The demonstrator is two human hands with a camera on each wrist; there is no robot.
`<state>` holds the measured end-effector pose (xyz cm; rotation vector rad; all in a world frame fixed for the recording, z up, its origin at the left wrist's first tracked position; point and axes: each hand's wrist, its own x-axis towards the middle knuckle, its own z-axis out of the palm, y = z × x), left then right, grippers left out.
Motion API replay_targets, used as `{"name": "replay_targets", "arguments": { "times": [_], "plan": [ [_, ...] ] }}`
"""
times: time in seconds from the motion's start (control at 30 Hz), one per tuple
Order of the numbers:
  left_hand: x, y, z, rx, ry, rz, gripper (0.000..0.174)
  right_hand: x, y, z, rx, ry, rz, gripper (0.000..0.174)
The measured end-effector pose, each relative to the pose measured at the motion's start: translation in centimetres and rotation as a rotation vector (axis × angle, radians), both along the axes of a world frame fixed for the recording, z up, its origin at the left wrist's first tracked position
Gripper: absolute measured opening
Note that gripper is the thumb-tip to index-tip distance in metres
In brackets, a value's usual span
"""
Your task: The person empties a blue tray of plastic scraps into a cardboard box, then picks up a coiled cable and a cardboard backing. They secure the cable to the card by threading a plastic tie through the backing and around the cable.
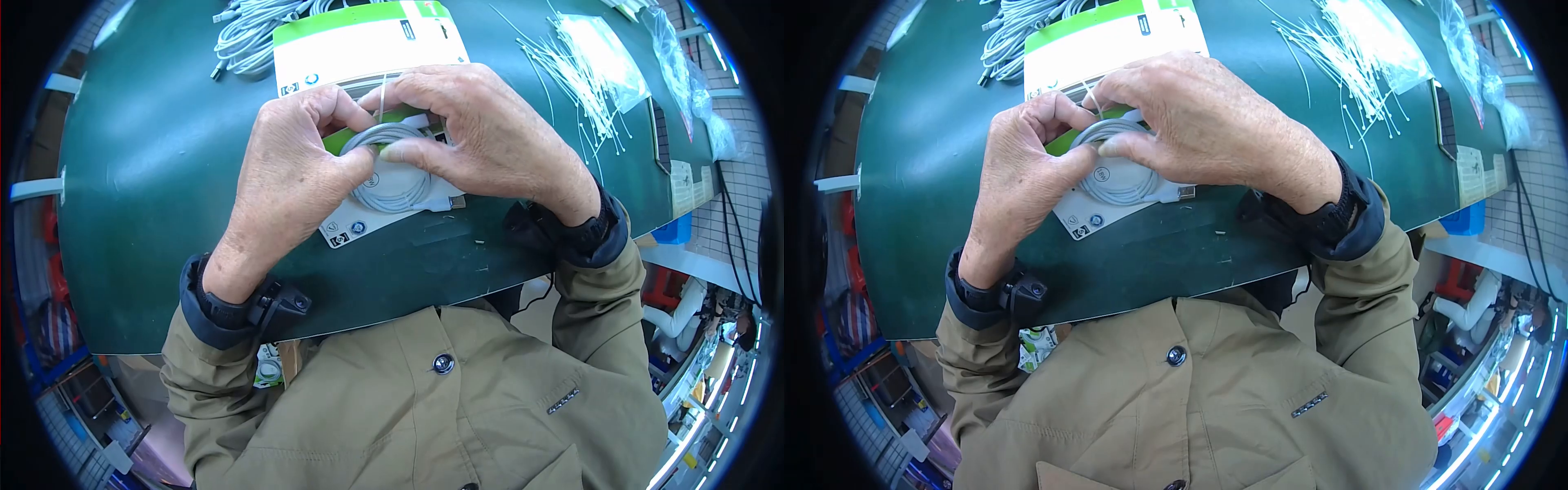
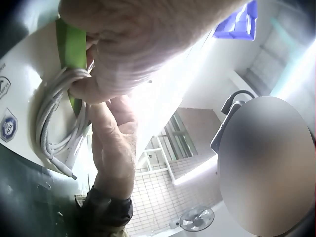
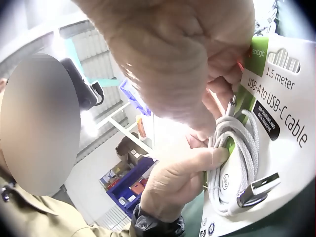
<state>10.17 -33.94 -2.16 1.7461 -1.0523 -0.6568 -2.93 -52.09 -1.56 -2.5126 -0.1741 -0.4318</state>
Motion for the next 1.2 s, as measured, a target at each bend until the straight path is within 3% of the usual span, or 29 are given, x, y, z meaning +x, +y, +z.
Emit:
{"name": "replay_targets", "arguments": {
  "times": [0.17, 0.27, 0.77, 1.07, 1.2],
  "plan": [
    [-0.3, -0.2, -0.3, -0.018, 0.068, 0.004, 0.013, 0.2, -0.2, 0.0, 0.212, 0.071, -0.051, 0.019],
    [-0.3, -0.3, -0.8, -0.035, 0.096, -0.002, 0.013, 0.2, 0.0, 0.1, 0.219, 0.076, -0.077, 0.017],
    [-0.4, -0.5, -1.4, -0.025, 0.216, -0.033, 0.014, 0.7, 1.1, -1.3, -0.115, -0.190, -0.137, 0.010],
    [-0.9, -0.5, -0.4, 0.029, 0.230, -0.039, 0.011, 0.6, 0.5, -0.6, 0.231, 0.015, -0.156, 0.009],
    [-1.0, -0.5, -0.9, 0.012, 0.254, -0.051, 0.012, 0.6, 0.5, -0.8, 0.224, 0.012, -0.165, 0.009]
  ]
}}
